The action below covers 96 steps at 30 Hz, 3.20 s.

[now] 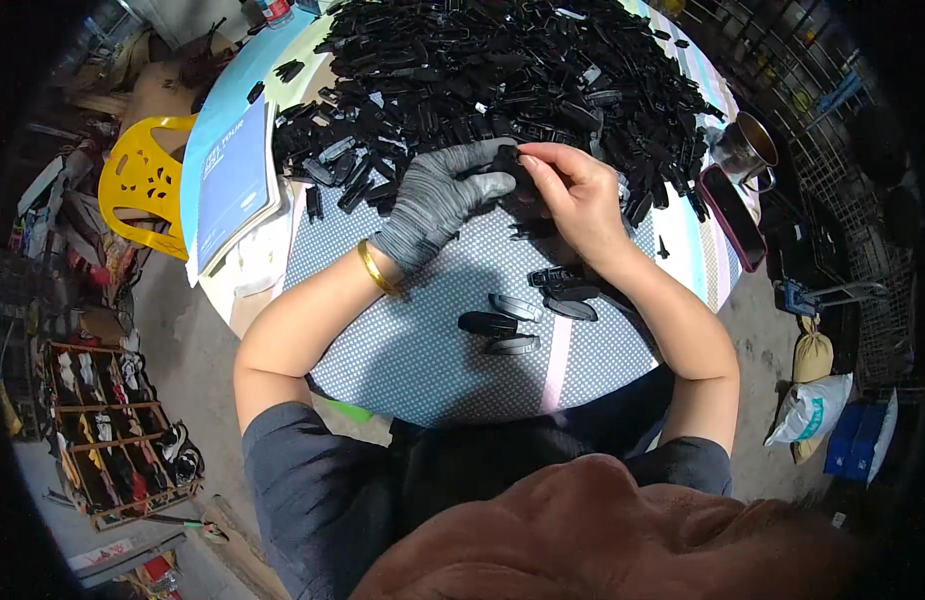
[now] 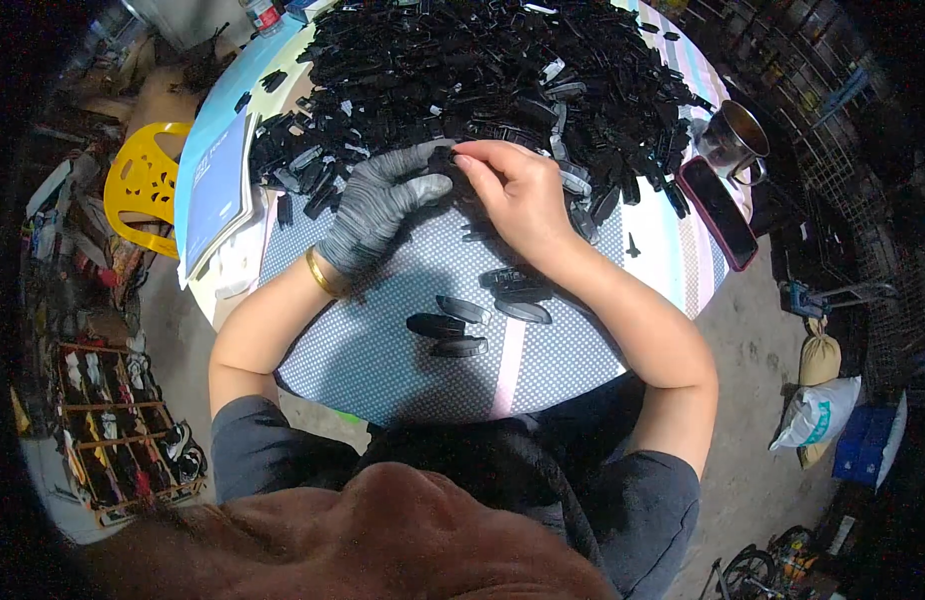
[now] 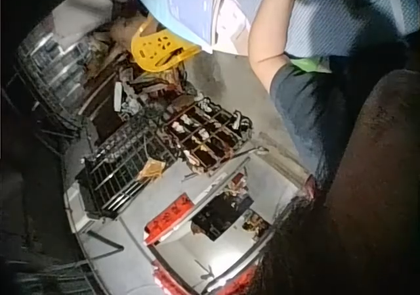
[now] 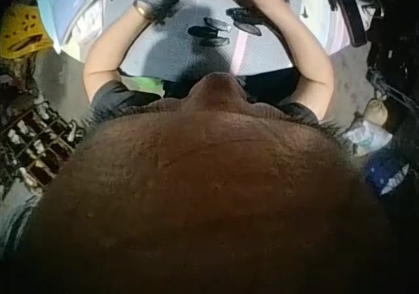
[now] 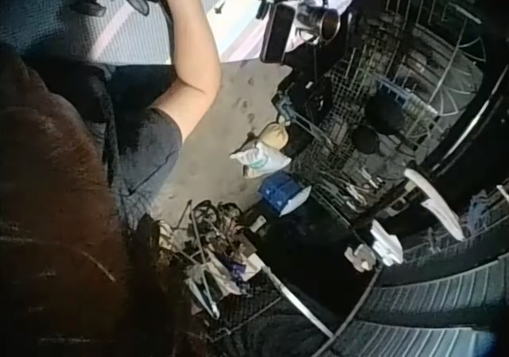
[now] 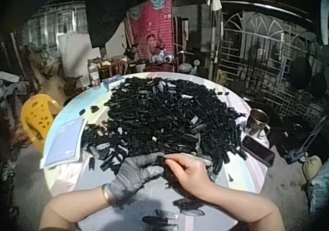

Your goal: Manually assembling and inspecting small black plastic components at a workshop table.

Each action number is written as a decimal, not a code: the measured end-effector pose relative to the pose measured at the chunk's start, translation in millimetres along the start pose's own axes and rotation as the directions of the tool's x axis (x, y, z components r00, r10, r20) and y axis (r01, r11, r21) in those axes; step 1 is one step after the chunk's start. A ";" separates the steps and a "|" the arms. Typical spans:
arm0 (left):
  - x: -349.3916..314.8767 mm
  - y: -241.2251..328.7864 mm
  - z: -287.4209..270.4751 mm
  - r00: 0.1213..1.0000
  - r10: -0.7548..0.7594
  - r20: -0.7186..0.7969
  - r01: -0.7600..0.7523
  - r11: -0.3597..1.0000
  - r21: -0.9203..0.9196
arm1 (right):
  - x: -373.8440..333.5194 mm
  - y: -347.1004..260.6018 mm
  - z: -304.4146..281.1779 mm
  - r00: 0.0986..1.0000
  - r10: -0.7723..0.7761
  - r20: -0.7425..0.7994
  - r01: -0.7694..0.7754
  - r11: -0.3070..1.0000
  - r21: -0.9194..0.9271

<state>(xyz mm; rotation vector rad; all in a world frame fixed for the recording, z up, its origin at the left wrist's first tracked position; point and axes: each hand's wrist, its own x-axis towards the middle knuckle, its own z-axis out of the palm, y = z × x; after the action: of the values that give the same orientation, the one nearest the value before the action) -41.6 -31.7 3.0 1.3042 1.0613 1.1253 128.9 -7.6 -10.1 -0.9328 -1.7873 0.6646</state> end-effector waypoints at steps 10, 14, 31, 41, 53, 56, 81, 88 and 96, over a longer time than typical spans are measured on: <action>-9.5 -1.1 7.8 0.998 -0.040 0.039 0.050 0.956 -0.288 | -2.6 -11.6 1.4 0.890 -0.455 0.027 0.436 0.831 -0.346; -2.1 -0.8 4.1 0.998 0.020 0.059 0.005 0.918 -0.396 | -0.4 -13.4 -2.4 0.959 -0.279 0.052 0.283 0.927 -0.244; -43.8 21.6 -22.8 0.672 0.435 0.599 -0.740 0.383 0.552 | 6.2 -1.6 12.2 0.749 -0.405 0.524 0.492 0.870 -0.031; -79.3 7.4 -4.2 0.799 -0.093 0.595 -0.502 0.443 0.743 | 11.8 -3.3 44.5 0.662 -0.376 0.648 0.672 0.681 -0.292; -34.5 -8.0 -11.9 0.950 0.090 0.298 -0.311 0.225 0.923 | 25.3 10.9 -57.8 0.838 0.358 0.413 -0.500 0.806 0.317; -9.6 -25.9 2.6 0.772 0.388 0.504 -0.474 -0.177 0.863 | 22.8 13.6 -63.5 0.802 0.381 0.460 -0.595 0.582 0.554; 9.4 6.1 22.3 0.978 0.098 0.184 -0.114 0.990 0.078 | -3.6 0.7 -27.4 0.984 -0.175 -0.013 0.175 0.984 -0.043; 12.5 -0.3 18.5 0.968 -0.049 0.247 0.156 0.885 -0.439 | -4.7 4.8 -25.3 0.993 -0.114 -0.010 0.113 0.991 -0.068; 12.8 4.2 19.0 0.994 0.082 0.071 -0.055 0.945 -0.323 | -8.6 0.5 -25.1 0.997 0.081 -0.002 -0.080 0.981 0.176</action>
<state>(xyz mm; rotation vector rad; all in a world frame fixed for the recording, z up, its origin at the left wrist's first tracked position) -20.9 -22.3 7.9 1.1242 0.7384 1.2272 154.3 -13.7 -5.4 -0.8901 -1.6601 0.8541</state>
